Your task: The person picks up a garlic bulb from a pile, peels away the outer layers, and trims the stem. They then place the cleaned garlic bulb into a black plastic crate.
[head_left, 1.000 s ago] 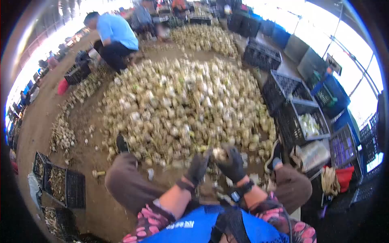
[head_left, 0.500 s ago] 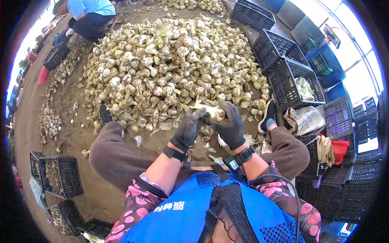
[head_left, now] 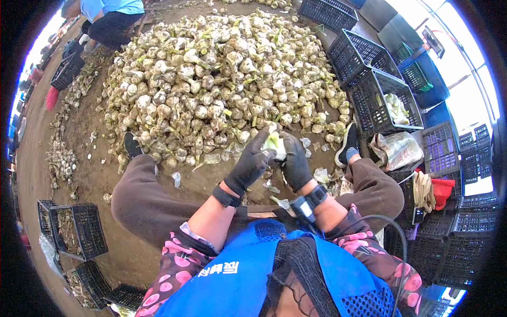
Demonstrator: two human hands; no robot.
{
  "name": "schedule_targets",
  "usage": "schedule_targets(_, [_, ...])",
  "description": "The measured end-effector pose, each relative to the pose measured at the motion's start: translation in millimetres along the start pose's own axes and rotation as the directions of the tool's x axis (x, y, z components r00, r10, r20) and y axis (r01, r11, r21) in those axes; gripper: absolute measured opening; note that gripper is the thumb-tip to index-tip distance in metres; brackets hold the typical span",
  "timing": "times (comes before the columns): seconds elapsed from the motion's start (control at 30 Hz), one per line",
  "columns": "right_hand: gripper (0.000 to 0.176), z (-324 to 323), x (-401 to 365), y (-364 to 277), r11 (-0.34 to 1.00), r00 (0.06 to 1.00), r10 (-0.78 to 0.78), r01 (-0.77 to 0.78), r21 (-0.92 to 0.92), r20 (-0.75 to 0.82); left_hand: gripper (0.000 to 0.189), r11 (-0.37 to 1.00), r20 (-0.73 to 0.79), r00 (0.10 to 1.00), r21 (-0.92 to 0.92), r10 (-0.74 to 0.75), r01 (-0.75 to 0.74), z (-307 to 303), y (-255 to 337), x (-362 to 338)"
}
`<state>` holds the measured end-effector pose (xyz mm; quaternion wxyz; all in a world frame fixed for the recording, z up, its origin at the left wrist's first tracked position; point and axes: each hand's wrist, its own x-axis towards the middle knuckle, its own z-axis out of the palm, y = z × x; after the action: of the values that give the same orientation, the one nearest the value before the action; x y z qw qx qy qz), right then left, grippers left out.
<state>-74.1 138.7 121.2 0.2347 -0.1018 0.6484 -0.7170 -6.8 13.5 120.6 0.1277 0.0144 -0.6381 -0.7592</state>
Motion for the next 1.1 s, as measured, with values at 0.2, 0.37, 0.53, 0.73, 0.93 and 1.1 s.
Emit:
schedule_targets(0.2, [0.041, -2, -5, -6, 0.711, 0.919, 0.273, -0.391, 0.584, 0.283, 0.050, 0.727, 0.052, 0.927, -0.605, -0.370, 0.324, -8, -18, -5])
schedule_targets(0.37, [0.032, -28, -9, 18, 0.990, 0.961, -0.127, 0.106, 0.098, 0.244, 0.022, 0.912, -0.055, 0.926, -0.204, -0.374, 0.356, -13, -22, 2])
schedule_targets(0.53, [0.030, -27, -21, 5, 0.994, 0.947, 0.067, -0.038, -0.098, 0.314, 0.016, 0.657, -0.276, 0.907, 0.754, 0.317, 0.000, 4, -27, -5])
schedule_targets(0.73, [0.040, -29, -36, 5, 0.948, 0.894, 0.286, -0.316, 0.033, 0.344, 0.022, 0.584, -0.083, 0.986, 0.797, -0.147, 0.155, -15, -91, -10])
schedule_targets(0.93, [0.028, -21, -49, -19, 0.940, 0.912, 0.340, -0.322, -0.112, 0.229, 0.030, 0.260, -0.199, 0.893, 0.911, -0.403, 0.320, -16, -100, -23])
schedule_targets(1.1, [0.032, -19, -33, -53, 0.991, 0.994, 0.013, 0.002, -0.136, 0.111, 0.066, 0.580, 0.161, 0.943, 0.813, -0.292, 0.041, -38, -186, -41])
